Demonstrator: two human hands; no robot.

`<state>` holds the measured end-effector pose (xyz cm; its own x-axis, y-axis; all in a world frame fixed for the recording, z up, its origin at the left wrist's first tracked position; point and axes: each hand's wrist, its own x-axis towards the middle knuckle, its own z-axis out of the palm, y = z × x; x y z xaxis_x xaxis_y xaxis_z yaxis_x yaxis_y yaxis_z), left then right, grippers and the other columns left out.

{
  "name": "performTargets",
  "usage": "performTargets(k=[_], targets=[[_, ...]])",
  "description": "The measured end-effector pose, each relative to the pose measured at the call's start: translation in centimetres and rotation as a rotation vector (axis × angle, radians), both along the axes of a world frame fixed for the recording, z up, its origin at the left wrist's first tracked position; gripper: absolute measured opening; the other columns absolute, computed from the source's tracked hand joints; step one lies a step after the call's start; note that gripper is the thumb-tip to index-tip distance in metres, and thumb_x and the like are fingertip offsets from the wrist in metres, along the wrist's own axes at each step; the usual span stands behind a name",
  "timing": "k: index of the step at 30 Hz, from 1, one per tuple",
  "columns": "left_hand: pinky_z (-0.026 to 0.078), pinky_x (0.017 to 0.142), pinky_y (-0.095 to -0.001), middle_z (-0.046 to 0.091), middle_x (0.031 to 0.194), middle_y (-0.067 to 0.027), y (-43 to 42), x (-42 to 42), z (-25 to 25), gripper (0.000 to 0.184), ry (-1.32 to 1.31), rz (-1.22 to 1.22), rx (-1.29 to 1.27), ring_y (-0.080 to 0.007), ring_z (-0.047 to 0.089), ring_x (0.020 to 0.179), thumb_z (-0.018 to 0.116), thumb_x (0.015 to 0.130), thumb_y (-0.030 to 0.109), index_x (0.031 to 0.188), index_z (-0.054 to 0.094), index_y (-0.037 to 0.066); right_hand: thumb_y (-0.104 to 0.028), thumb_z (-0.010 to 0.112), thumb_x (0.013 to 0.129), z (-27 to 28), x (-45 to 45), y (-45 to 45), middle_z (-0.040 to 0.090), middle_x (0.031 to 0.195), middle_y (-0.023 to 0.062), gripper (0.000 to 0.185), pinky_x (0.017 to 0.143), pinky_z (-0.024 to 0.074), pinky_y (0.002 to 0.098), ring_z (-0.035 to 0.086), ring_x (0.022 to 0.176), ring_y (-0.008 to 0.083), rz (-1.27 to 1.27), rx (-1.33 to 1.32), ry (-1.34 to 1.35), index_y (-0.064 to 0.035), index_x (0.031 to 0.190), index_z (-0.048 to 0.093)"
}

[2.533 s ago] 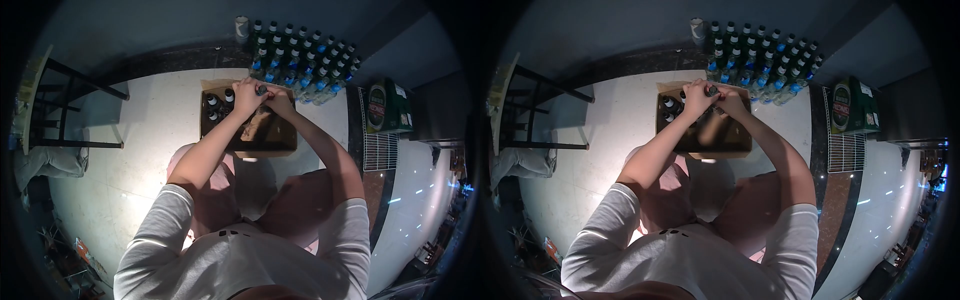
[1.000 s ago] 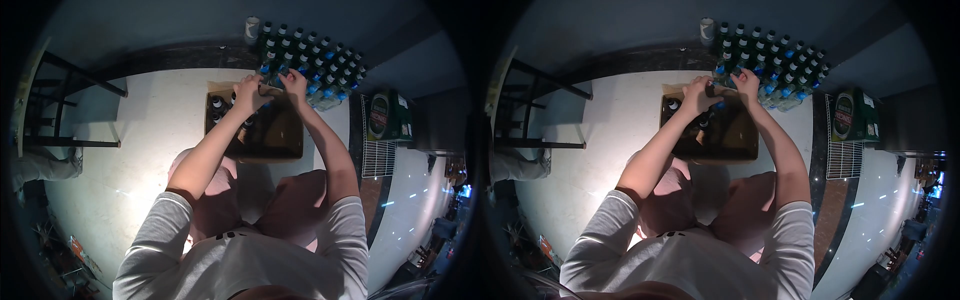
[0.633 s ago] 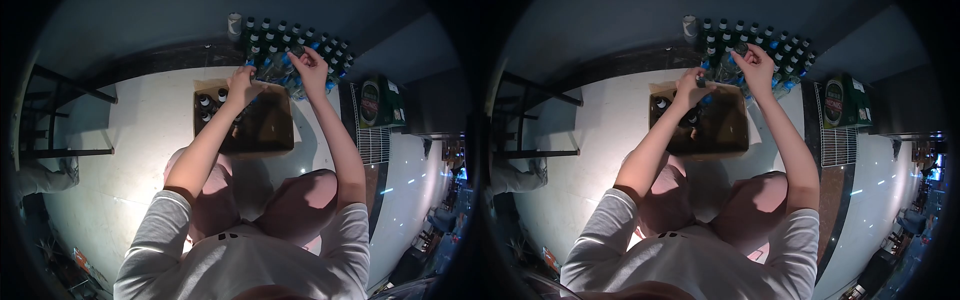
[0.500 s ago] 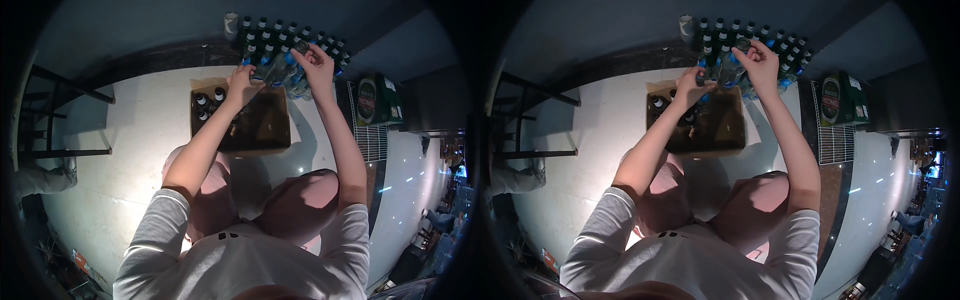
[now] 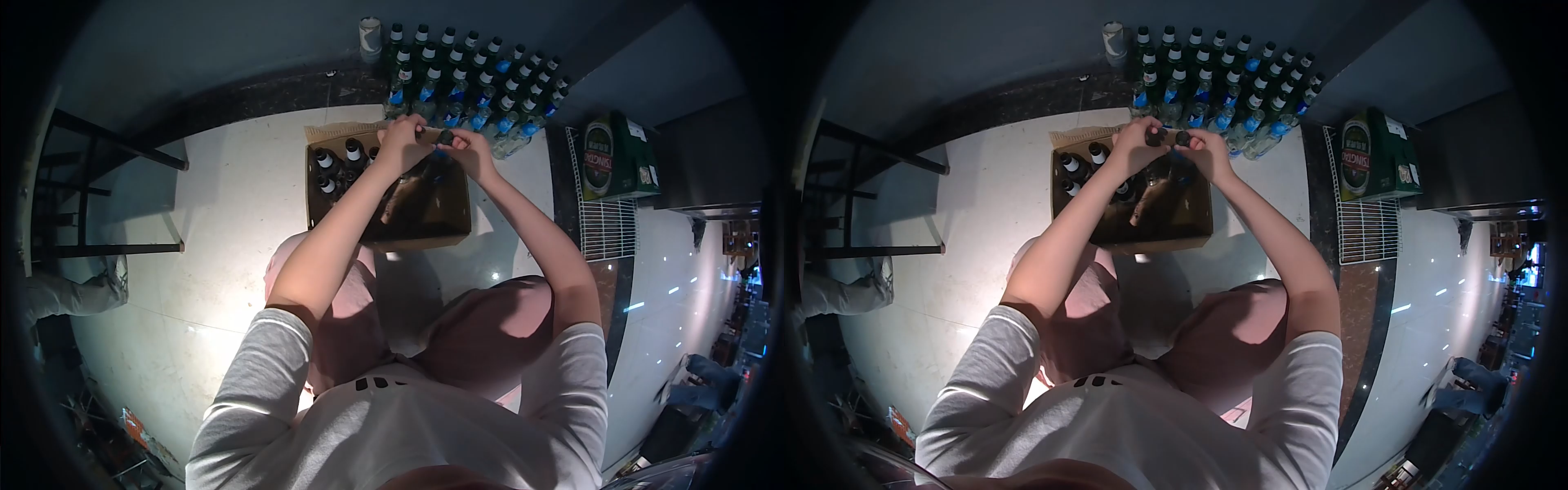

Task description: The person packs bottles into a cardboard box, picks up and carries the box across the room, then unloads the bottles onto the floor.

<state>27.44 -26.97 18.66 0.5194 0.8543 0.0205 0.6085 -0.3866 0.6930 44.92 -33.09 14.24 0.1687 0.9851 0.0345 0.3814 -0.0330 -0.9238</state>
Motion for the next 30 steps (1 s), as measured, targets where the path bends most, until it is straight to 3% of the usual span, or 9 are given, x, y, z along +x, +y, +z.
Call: performTargets(k=[3, 5, 13, 16, 18, 21, 23, 25, 30], targets=[[0.036, 0.084, -0.0404, 0.057, 0.097, -0.0062, 0.0, -0.3, -0.4, 0.045, 0.006, -0.015, 0.013, -0.0256, 0.053, 0.097, 0.075, 0.063, 0.028, 0.102, 0.058, 0.011, -0.005, 0.070, 0.071, -2.1, -0.3, 0.4, 0.048, 0.062, -0.0015, 0.021, 0.051, 0.0360, 0.0215, 0.041, 0.054, 0.0069, 0.077, 0.146, -0.134, -0.0010, 0.090, 0.065], [0.036, 0.084, -0.0409, 0.057, 0.097, -0.0066, 0.1, -0.4, -0.7, 0.045, 0.013, 0.002, 0.036, -0.0263, 0.052, 0.098, 0.074, 0.063, 0.028, 0.101, 0.058, 0.011, -0.004, 0.069, 0.070, -3.6, -0.2, 0.9, 0.048, 0.062, -0.0012, 0.020, 0.052, 0.0364, 0.0220, 0.041, 0.055, 0.0073, 0.090, 0.075, -0.040, -0.0009, 0.090, 0.065], [0.036, 0.084, -0.0422, 0.058, 0.097, -0.0077, 0.7, -0.5, -0.9, 0.044, -0.002, 0.023, 0.040, -0.0290, 0.050, 0.100, 0.074, 0.064, 0.029, 0.101, 0.058, 0.010, -0.004, 0.071, 0.069, -2.9, 0.8, 1.4, 0.053, 0.066, -0.0003, 0.023, 0.054, 0.0392, 0.0219, 0.044, 0.057, 0.0083, 0.109, -0.064, 0.048, -0.0013, 0.091, 0.065], [0.036, 0.084, -0.0427, 0.058, 0.097, -0.0074, 0.7, -0.4, -1.0, 0.043, 0.005, 0.028, 0.029, -0.0295, 0.050, 0.101, 0.074, 0.064, 0.027, 0.100, 0.058, 0.010, -0.008, 0.074, 0.070, -1.1, 1.5, 1.4, 0.055, 0.066, -0.0011, 0.023, 0.054, 0.0401, 0.0198, 0.048, 0.058, 0.0067, 0.263, -0.043, -0.071, -0.0008, 0.090, 0.066], [0.036, 0.084, -0.0430, 0.057, 0.096, -0.0073, 0.9, -0.4, -1.2, 0.041, 0.016, 0.008, 0.039, -0.0293, 0.049, 0.101, 0.074, 0.065, 0.025, 0.099, 0.058, 0.010, -0.017, 0.073, 0.075, -0.8, 1.7, 2.2, 0.055, 0.062, -0.0020, 0.026, 0.054, 0.0414, 0.0192, 0.054, 0.060, 0.0060, 0.085, -0.188, 0.083, 0.0013, 0.091, 0.064], [0.036, 0.082, -0.0427, 0.057, 0.095, -0.0072, 1.1, -0.5, -1.8, 0.040, -0.004, 0.001, 0.063, -0.0293, 0.049, 0.101, 0.073, 0.065, 0.024, 0.099, 0.058, 0.010, -0.028, 0.076, 0.072, -0.2, 2.6, 3.6, 0.056, 0.059, 0.0002, 0.039, 0.051, 0.0413, 0.0202, 0.055, 0.057, 0.0082, -0.032, -0.165, 0.198, 0.0039, 0.090, 0.062], [0.036, 0.082, -0.0424, 0.057, 0.095, -0.0071, 1.1, -0.7, -2.3, 0.040, -0.019, 0.007, 0.066, -0.0290, 0.050, 0.100, 0.073, 0.065, 0.024, 0.099, 0.059, 0.010, -0.034, 0.077, 0.069, -1.7, 3.1, 4.5, 0.057, 0.059, 0.0041, 0.047, 0.050, 0.0428, 0.0232, 0.055, 0.053, 0.0130, -0.187, -0.176, 0.058, 0.0050, 0.089, 0.059], [0.036, 0.082, -0.0422, 0.056, 0.094, -0.0070, 1.2, -0.9, -2.4, 0.040, -0.034, 0.014, 0.070, -0.0286, 0.050, 0.100, 0.073, 0.065, 0.024, 0.099, 0.059, 0.010, -0.034, 0.079, 0.065, -2.5, 3.3, 5.1, 0.057, 0.059, 0.0076, 0.049, 0.051, 0.0452, 0.0278, 0.056, 0.053, 0.0174, -0.437, -0.058, -0.410, 0.0048, 0.087, 0.060], [0.039, 0.078, -0.0388, 0.058, 0.091, -0.0062, 1.5, -1.5, -2.2, 0.037, -0.061, -0.011, 0.057, -0.0232, 0.055, 0.089, 0.074, 0.064, 0.023, 0.096, 0.060, 0.009, -0.026, 0.079, 0.063, -4.3, 2.9, 6.7, 0.056, 0.059, 0.0090, 0.045, 0.057, 0.0467, 0.0319, 0.057, 0.056, 0.0206, -0.456, 0.002, -0.369, 0.0049, 0.089, 0.060]])
